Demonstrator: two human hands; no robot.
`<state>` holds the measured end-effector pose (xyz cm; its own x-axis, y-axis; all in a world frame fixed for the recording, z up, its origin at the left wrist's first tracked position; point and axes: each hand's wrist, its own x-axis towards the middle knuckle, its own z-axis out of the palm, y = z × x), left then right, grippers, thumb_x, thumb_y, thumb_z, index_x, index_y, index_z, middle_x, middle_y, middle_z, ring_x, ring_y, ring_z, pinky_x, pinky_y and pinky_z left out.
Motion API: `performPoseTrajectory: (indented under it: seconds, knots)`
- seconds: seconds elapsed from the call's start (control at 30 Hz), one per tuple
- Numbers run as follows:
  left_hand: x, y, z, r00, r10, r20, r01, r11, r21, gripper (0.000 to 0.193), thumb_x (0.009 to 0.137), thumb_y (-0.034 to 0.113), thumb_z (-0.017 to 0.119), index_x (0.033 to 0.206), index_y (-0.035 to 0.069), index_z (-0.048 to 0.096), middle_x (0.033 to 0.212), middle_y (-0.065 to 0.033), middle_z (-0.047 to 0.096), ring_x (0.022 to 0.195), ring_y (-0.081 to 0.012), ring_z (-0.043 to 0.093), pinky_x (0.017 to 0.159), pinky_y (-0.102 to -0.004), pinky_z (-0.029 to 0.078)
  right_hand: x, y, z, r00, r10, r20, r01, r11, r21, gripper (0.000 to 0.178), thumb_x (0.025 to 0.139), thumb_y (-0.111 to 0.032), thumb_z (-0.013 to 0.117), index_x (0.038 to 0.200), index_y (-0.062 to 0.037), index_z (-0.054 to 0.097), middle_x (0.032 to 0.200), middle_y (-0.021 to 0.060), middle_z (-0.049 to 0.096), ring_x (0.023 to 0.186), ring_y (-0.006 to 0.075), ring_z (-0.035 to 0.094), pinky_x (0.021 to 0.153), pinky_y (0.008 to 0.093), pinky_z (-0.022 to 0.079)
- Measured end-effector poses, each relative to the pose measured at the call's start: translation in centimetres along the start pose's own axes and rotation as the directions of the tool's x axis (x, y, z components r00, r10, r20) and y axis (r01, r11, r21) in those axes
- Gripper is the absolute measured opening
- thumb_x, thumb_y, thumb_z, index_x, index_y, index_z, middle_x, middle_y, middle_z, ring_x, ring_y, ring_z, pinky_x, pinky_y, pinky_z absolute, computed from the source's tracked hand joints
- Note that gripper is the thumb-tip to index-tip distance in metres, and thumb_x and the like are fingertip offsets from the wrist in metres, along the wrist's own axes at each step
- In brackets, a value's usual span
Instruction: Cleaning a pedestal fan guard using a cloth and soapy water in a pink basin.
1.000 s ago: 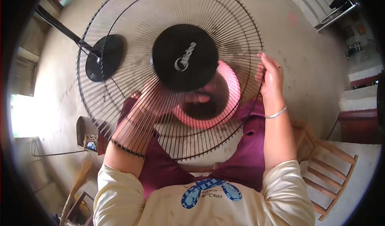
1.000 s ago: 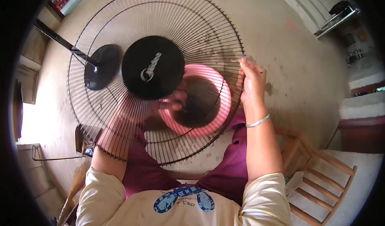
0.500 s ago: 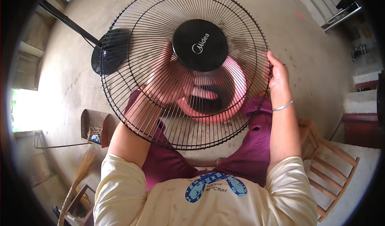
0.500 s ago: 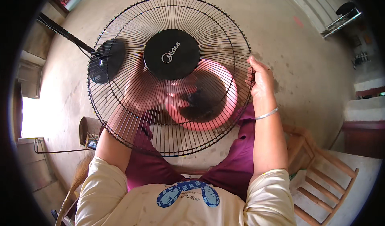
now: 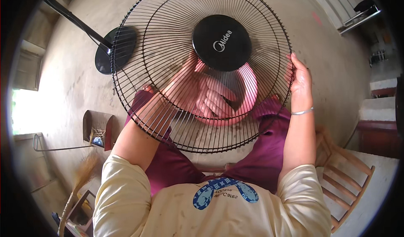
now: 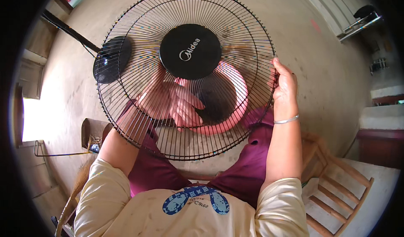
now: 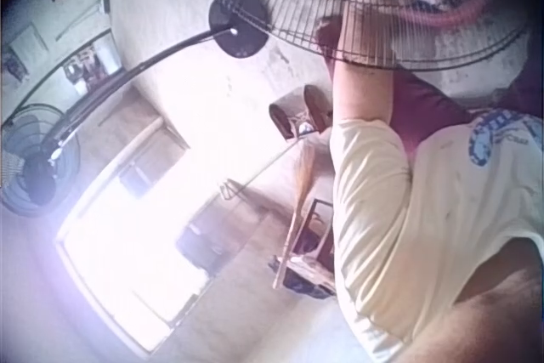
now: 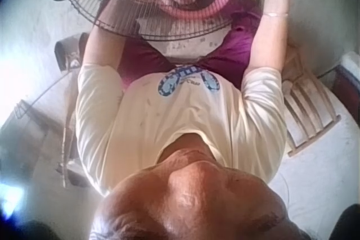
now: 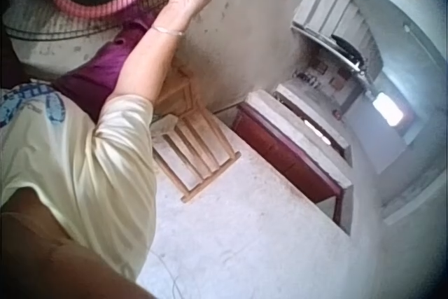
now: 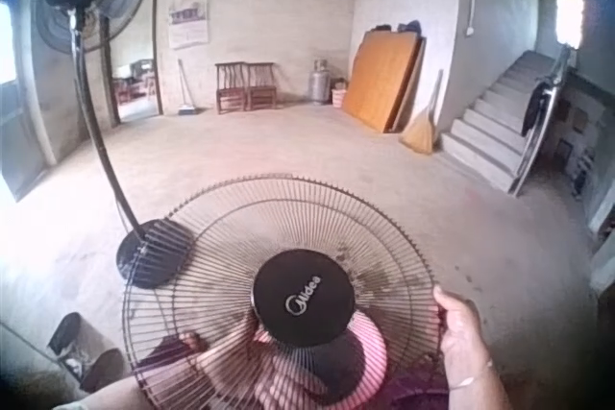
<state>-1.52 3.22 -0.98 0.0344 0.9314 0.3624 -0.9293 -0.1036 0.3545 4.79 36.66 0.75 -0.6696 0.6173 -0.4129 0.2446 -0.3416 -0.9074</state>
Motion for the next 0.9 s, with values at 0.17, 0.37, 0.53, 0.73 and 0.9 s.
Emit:
performPoseTrajectory:
  seconds: [0.17,0.37,0.53,0.73,0.9]
  knots:
    - [1.5,1.0,0.1,0.996,-0.046,0.073,0.047,0.999,-0.006,0.094,0.083,0.069,0.041,0.141,-0.003,0.024,0.144,-0.0245,0.031,0.133,-0.0437,0.028,0.108,-0.0549,0.025,1.3,-0.6,-2.1,0.997,0.016,0.081,-0.024,0.995,0.096,0.023,0.083,-0.034,0.069,0.085,-0.0108,0.065,0.065,-0.0034,0.052,0.050,0.0085,0.044,0.046,0.0248,0.037]
    - [2.2,0.0,3.6,0.768,0.454,-0.453,-0.582,0.790,-0.194,0.092,0.082,0.067,0.043,0.138,-0.005,0.032,0.140,-0.0259,0.036,0.132,-0.0374,0.033,0.109,-0.0477,0.027,3.3,-0.2,-3.7,0.992,0.001,-0.125,0.037,0.952,0.304,0.020,0.089,-0.029,0.061,0.084,-0.0106,0.062,0.062,-0.0047,0.052,0.045,0.0073,0.039,0.040,0.0223,0.031]
    - [2.0,0.4,3.2,0.732,0.570,-0.373,-0.641,0.762,-0.093,0.092,0.081,0.070,0.041,0.136,-0.004,0.036,0.139,-0.0213,0.039,0.129,-0.0365,0.037,0.109,-0.0498,0.026,1.4,-1.1,-2.1,0.974,-0.059,-0.218,0.144,0.908,0.395,0.019,0.089,-0.028,0.061,0.082,-0.0101,0.060,0.059,-0.0056,0.047,0.044,0.0066,0.036,0.039,0.0226,0.029]
    - [1.4,0.7,3.5,0.461,0.693,-0.554,-0.544,0.715,0.440,0.060,0.086,0.025,0.064,0.136,0.004,0.038,0.137,-0.0154,0.044,0.125,-0.0310,0.045,0.099,-0.0505,0.042,0.9,-1.4,-2.5,0.973,-0.125,-0.194,0.205,0.852,0.482,0.020,0.089,-0.027,0.061,0.077,-0.0113,0.056,0.060,-0.0061,0.044,0.044,0.0065,0.032,0.038,0.0227,0.023]
    - [-0.9,2.0,1.7,0.462,0.737,-0.493,-0.524,0.675,0.519,0.049,0.088,0.024,0.060,0.134,0.014,0.045,0.130,-0.0060,0.053,0.118,-0.0219,0.052,0.088,-0.0456,0.051,-4.6,-2.0,-1.2,0.786,-0.452,0.421,0.021,0.700,0.714,0.060,0.086,-0.036,0.061,0.136,-0.0103,0.039,0.110,0.0120,0.061,0.088,0.0208,0.061,0.074,0.0374,0.053]
